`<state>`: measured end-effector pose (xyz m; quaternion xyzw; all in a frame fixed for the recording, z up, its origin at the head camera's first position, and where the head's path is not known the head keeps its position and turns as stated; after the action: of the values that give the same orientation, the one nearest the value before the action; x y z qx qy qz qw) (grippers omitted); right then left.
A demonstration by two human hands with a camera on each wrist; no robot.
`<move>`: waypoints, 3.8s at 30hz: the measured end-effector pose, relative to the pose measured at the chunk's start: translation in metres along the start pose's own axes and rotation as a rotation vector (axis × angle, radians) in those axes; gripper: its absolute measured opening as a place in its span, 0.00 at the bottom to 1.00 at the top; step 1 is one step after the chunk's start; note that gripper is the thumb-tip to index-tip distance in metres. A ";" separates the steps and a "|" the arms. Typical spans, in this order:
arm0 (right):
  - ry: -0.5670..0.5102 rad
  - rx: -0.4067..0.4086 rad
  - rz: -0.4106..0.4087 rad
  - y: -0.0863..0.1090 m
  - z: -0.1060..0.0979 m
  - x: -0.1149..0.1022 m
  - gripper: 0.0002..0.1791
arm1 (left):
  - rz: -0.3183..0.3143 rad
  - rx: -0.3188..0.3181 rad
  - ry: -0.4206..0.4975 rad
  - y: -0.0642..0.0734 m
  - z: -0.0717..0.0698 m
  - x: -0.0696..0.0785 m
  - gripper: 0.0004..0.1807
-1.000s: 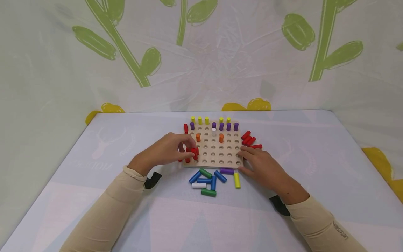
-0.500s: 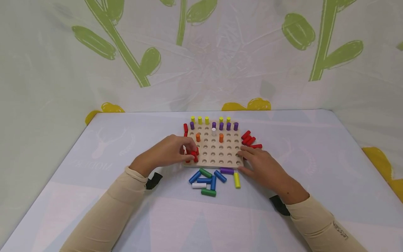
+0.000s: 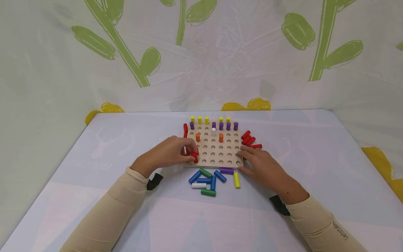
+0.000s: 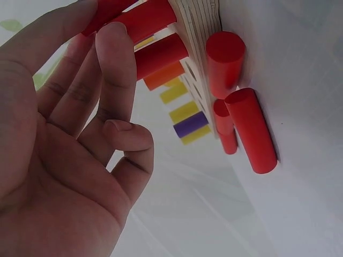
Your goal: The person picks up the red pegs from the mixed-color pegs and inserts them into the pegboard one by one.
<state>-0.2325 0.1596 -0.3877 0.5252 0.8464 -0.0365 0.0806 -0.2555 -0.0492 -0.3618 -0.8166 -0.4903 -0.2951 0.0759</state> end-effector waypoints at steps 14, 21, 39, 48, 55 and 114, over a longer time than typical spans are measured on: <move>-0.005 -0.013 0.011 -0.001 0.004 -0.002 0.33 | -0.029 -0.018 -0.022 0.001 0.003 -0.007 0.11; -0.006 -0.015 0.013 -0.005 0.002 -0.001 0.34 | -0.029 0.000 -0.037 -0.001 0.003 -0.008 0.12; -0.014 -0.020 0.029 -0.002 0.000 0.002 0.33 | -0.018 0.040 -0.035 0.002 -0.013 -0.004 0.11; -0.021 -0.015 0.021 -0.002 0.000 0.003 0.33 | -0.028 0.114 -0.024 0.003 -0.031 -0.018 0.12; -0.016 -0.012 0.017 -0.002 0.001 0.003 0.33 | -0.049 0.133 0.018 0.002 -0.036 -0.037 0.11; -0.018 -0.023 0.016 0.000 -0.001 -0.001 0.33 | -0.192 -0.033 -0.029 -0.005 -0.014 -0.083 0.10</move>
<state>-0.2324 0.1587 -0.3867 0.5307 0.8417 -0.0308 0.0944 -0.2940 -0.1158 -0.3974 -0.7711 -0.5624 -0.2973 0.0266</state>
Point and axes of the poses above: each hand's wrist, its own y-axis away from the middle knuckle, its own z-axis out of the palm, x = y × z, the point moved 10 cm from there along -y, towards the middle knuckle, and after that the axes turned 2 degrees about y, right-handed, at the moved point
